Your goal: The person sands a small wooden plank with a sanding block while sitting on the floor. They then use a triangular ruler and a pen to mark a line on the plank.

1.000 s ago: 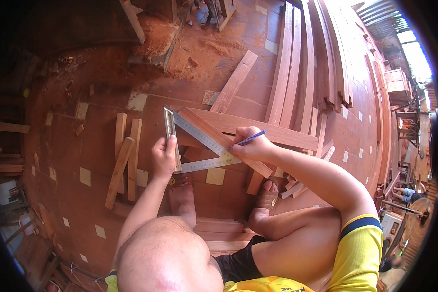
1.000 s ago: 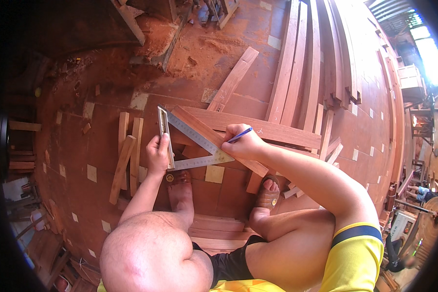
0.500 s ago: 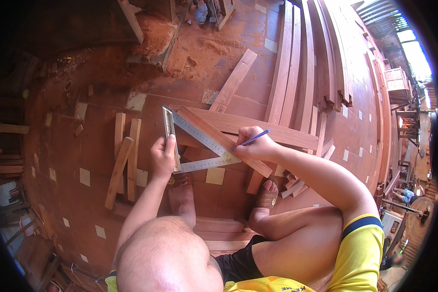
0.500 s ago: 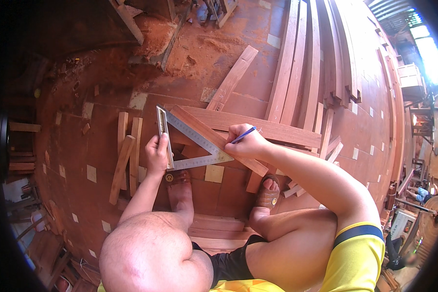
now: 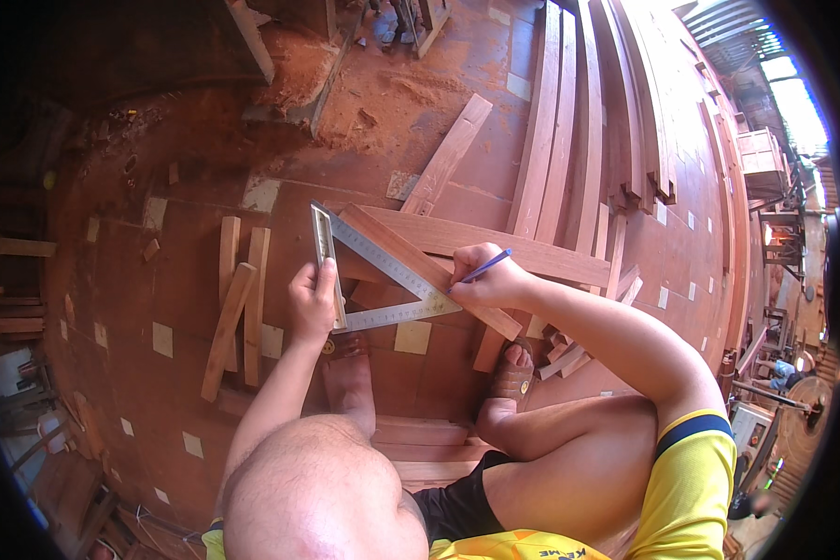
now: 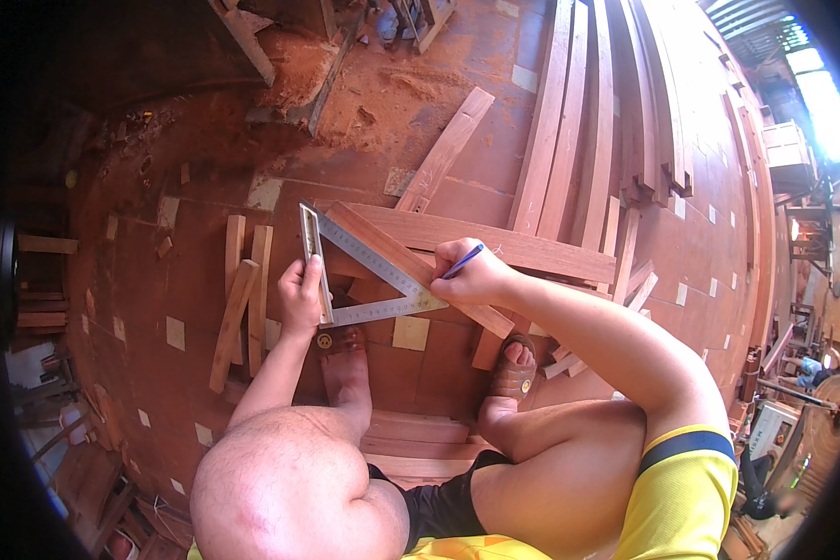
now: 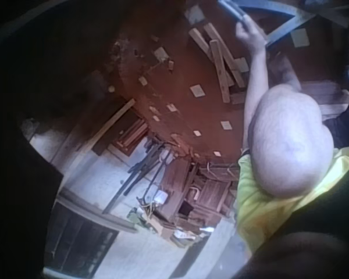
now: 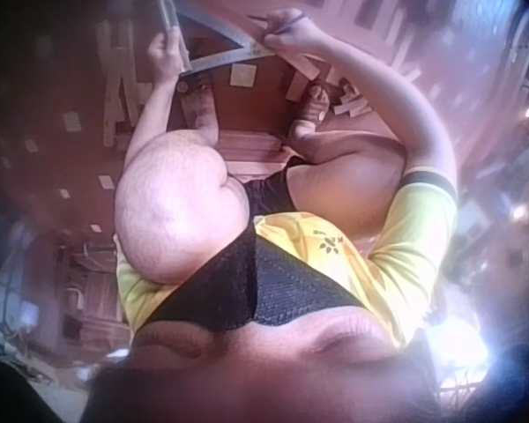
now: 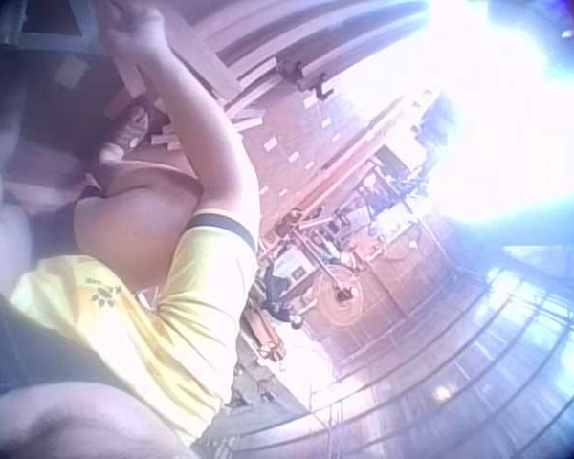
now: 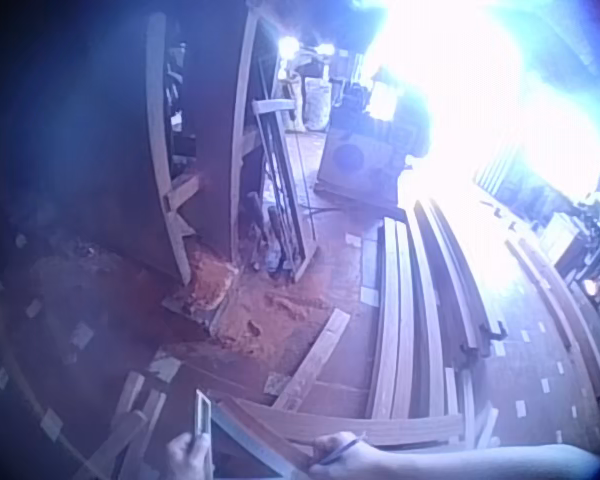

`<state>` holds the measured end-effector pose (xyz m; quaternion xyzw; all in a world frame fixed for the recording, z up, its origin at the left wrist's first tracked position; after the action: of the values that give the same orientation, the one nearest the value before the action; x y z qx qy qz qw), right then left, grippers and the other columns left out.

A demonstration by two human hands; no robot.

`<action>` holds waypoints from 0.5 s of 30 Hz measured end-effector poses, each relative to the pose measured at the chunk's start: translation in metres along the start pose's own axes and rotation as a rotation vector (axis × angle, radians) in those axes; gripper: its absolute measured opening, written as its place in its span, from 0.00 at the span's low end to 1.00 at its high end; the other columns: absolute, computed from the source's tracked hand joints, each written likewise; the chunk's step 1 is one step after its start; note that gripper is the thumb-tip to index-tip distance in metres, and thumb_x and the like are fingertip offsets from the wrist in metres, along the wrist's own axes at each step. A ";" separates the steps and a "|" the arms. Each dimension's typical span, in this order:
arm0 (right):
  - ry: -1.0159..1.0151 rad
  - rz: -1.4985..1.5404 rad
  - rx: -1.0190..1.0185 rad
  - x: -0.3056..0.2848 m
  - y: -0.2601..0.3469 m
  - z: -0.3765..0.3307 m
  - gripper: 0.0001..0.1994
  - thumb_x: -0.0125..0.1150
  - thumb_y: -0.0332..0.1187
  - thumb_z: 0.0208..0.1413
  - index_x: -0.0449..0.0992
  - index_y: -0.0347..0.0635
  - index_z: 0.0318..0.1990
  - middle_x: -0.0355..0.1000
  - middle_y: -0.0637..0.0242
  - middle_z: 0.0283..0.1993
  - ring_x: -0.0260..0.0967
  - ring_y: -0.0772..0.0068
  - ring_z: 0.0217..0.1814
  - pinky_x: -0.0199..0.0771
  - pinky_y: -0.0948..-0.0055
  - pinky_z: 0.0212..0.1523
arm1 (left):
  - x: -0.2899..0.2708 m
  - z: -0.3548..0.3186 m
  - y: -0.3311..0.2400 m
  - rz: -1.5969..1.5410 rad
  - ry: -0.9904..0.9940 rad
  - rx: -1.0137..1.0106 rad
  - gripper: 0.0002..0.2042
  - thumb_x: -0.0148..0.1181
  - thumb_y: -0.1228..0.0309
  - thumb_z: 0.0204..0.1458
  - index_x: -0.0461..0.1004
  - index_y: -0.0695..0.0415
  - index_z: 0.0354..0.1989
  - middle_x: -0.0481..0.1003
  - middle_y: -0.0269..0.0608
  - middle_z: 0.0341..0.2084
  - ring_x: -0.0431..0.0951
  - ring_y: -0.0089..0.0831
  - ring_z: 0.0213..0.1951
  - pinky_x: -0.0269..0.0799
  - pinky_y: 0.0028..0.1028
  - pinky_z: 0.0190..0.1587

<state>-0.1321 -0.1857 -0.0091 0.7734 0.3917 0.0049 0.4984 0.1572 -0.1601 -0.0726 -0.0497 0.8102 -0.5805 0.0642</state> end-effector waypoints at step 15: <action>0.000 -0.034 -0.058 0.000 0.005 0.001 0.08 0.69 0.31 0.45 0.79 0.35 0.27 0.80 0.57 0.28 0.80 0.66 0.32 0.78 0.65 0.35 | 0.000 0.000 0.001 -0.010 0.000 0.002 0.21 0.59 0.59 0.70 0.69 0.55 0.24 0.70 0.28 0.16 0.70 0.18 0.17 0.65 0.26 0.20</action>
<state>-0.1292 -0.1871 -0.0057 0.7518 0.4044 0.0077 0.5208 0.1575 -0.1600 -0.0732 -0.0536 0.8094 -0.5816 0.0616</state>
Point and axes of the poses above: each hand's wrist, its own z-axis towards the middle knuckle, its own x-axis out of the palm, y = z × x, the point moved 8 cm from there along z, towards the middle knuckle
